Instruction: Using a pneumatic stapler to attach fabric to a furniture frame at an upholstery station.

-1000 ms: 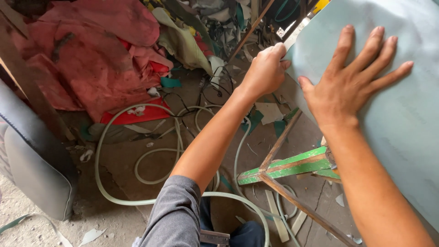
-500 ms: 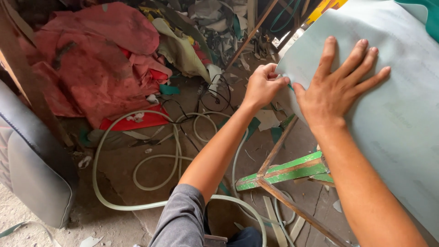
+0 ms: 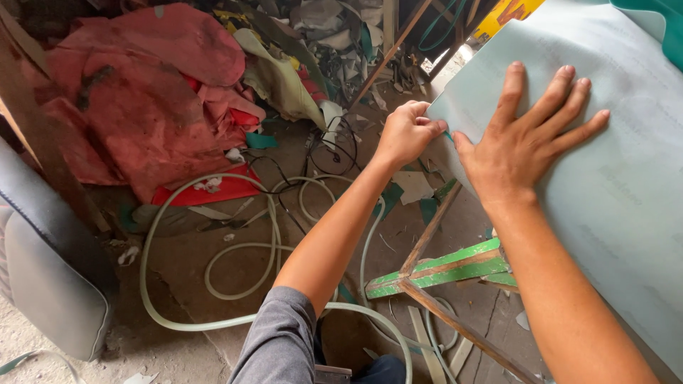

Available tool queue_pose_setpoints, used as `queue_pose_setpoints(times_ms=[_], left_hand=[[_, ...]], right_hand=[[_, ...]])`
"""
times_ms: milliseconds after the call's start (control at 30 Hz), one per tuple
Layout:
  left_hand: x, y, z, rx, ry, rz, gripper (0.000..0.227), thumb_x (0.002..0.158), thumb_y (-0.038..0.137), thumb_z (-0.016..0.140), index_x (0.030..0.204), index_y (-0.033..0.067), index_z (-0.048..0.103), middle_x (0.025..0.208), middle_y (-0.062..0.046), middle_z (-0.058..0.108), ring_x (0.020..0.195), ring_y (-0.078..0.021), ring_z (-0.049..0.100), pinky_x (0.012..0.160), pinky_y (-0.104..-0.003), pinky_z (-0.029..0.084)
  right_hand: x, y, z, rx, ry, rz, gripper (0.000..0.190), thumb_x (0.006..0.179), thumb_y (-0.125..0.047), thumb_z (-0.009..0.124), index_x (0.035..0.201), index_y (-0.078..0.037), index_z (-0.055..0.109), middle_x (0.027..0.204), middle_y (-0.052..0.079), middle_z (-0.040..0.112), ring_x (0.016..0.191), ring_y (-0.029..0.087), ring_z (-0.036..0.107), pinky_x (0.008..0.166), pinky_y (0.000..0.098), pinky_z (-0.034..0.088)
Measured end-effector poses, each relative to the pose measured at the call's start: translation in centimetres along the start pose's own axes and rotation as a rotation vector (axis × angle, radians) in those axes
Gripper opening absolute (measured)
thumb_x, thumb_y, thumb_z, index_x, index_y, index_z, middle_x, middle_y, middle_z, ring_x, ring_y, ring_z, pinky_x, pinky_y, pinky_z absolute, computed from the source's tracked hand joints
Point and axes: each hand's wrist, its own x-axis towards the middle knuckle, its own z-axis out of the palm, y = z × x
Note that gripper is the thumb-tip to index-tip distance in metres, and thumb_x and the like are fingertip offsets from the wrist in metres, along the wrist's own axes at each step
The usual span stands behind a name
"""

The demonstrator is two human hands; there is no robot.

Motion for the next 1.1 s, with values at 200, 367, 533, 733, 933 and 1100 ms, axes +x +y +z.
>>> queue_pose_setpoints(times_ms=[200, 367, 533, 733, 933, 1100], left_hand=[[0.4, 2.6, 0.4, 0.254, -0.062, 0.044, 0.026, 0.09, 0.026, 0.059, 0.069, 0.0111, 0.057, 0.07, -0.004, 0.061, 0.067, -0.0185, 0.054, 0.06, -0.038, 0.04], [1.6, 3.2, 1.4, 0.378, 0.008, -0.081, 0.035, 0.087, 0.024, 0.056, 0.066, 0.017, 0.029, 0.062, -0.002, 0.042, 0.055, -0.0157, 0.031, 0.052, -0.039, 0.025], [2.7, 1.6, 2.2, 0.468, 0.041, -0.02, 0.021, 0.085, 0.026, 0.055, 0.074, 0.0103, 0.045, 0.074, -0.011, 0.063, 0.057, -0.0209, 0.048, 0.052, -0.043, 0.037], [3.3, -1.3, 2.0, 0.499, 0.083, 0.134, 0.047, 0.091, 0.025, 0.071, 0.062, 0.0134, 0.036, 0.063, -0.005, 0.05, 0.054, -0.0214, 0.045, 0.05, -0.043, 0.034], [3.2, -2.2, 2.0, 0.42, 0.105, 0.177, 0.031, 0.091, 0.029, 0.068, 0.071, 0.009, 0.055, 0.084, -0.012, 0.063, 0.071, -0.0282, 0.061, 0.06, -0.045, 0.044], [0.9, 0.5, 0.0, 0.243, 0.067, 0.171, 0.036, 0.087, 0.025, 0.071, 0.067, 0.016, 0.042, 0.065, 0.001, 0.056, 0.063, -0.0138, 0.053, 0.059, -0.036, 0.039]], right_hand=[[0.3, -0.2, -0.4, 0.035, -0.024, 0.038, 0.11, 0.07, -0.031, 0.11, 0.151, 0.004, 0.045, 0.15, 0.051, 0.037, 0.137, 0.071, 0.034, 0.1, 0.0895, 0.012], [0.8, -0.4, -1.3, 0.089, -0.106, 0.075, 0.102, 0.079, -0.028, 0.107, 0.152, 0.008, 0.045, 0.151, 0.05, 0.029, 0.139, 0.07, 0.026, 0.1, 0.0902, 0.008], [0.5, 0.1, -2.0, -0.014, -0.114, 0.05, 0.102, 0.084, -0.035, 0.114, 0.152, 0.001, 0.047, 0.149, 0.04, 0.032, 0.136, 0.06, 0.035, 0.099, 0.0808, 0.029], [0.6, -0.3, -2.0, -0.122, -0.152, 0.067, 0.115, 0.083, -0.05, 0.119, 0.156, -0.004, 0.044, 0.152, 0.037, 0.028, 0.14, 0.056, 0.037, 0.101, 0.0776, 0.039], [0.8, -0.6, -2.0, -0.134, -0.195, 0.094, 0.116, 0.086, -0.053, 0.118, 0.158, -0.004, 0.041, 0.153, 0.037, 0.024, 0.142, 0.056, 0.034, 0.103, 0.0801, 0.037], [1.1, -1.2, -2.6, -0.017, -0.204, 0.11, 0.112, 0.084, -0.036, 0.117, 0.155, 0.003, 0.04, 0.153, 0.043, 0.024, 0.142, 0.064, 0.027, 0.105, 0.0884, 0.021]])
